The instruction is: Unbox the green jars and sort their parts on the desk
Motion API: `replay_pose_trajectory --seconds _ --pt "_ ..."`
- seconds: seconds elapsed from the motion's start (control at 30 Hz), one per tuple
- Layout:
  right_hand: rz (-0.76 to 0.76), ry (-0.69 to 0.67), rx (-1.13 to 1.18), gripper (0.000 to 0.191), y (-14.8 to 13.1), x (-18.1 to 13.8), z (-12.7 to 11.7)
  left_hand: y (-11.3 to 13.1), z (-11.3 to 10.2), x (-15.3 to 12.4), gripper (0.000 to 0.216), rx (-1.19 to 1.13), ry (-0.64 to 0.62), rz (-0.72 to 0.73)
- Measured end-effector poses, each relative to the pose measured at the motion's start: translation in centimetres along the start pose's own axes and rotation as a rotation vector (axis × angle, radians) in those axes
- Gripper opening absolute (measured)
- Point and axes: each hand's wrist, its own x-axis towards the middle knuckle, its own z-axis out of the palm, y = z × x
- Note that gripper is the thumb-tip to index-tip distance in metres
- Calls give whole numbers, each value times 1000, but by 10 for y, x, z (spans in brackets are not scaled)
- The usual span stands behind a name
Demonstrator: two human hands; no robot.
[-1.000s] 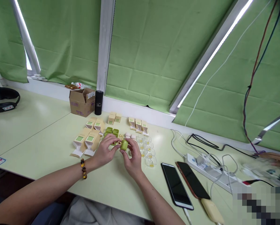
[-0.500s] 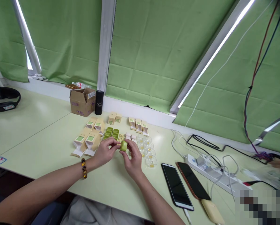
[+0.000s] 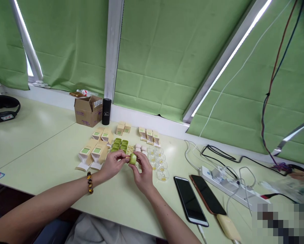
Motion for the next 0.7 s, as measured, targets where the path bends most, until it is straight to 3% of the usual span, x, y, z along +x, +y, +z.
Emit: replay_pose_trajectory --seconds 0.2,0.37,0.47,0.7 --pt "12 8 37 44 -3 5 -1 0 1 2 21 -25 20 -60" --pt "-37 -8 -22 50 -5 8 -4 3 -5 2 55 1 -26 10" --pt "-99 -30 -44 58 -1 8 -6 5 -7 3 54 2 -89 65" --pt "-195 -32 -76 63 5 7 -6 3 -1 4 49 -58 -134 24"
